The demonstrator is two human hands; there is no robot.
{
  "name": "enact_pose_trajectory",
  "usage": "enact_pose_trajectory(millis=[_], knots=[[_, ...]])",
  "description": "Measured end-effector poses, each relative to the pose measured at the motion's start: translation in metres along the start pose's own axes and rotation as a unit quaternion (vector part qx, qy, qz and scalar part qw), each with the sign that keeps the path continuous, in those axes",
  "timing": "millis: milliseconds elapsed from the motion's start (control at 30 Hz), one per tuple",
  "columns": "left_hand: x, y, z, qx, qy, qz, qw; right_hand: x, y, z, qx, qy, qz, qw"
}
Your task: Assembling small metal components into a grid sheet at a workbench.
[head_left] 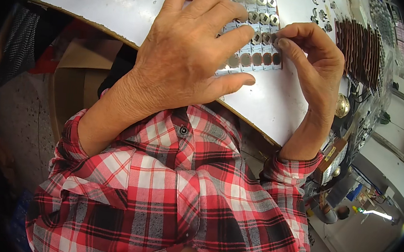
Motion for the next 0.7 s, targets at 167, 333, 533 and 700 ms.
enact_pose_trajectory(millis=[167, 333, 533, 700], knots=[[0.0058, 0.0004, -0.004, -0.005, 0.012, 0.017, 1.0, -0.0037, 0.0015, -0.0014, 0.01, -0.031, -0.046, 0.998], [0.0082, -0.001, -0.005, 0.0, 0.023, 0.025, 0.999, -0.0051, 0.0026, -0.0005, 0.017, -0.073, -0.049, 0.996], [0.0043, -0.0015, -0.0043, 0.013, 0.033, 0.03, 0.999, -0.0049, 0.003, -0.0024, 0.01, -0.063, -0.048, 0.997], [0.0047, -0.0045, -0.0041, 0.021, 0.034, 0.038, 0.998, -0.0032, 0.0034, -0.0034, 0.044, -0.07, -0.048, 0.995]])
Point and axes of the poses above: each hand's wrist, its own y-axis towards the middle knuckle, its own x-axis out of the back of the hand, z = x × y, the point moved 2 cm from there along y, towards the middle knuckle, and after that the axes turned 8 degrees about -z, right-handed, at the moved point
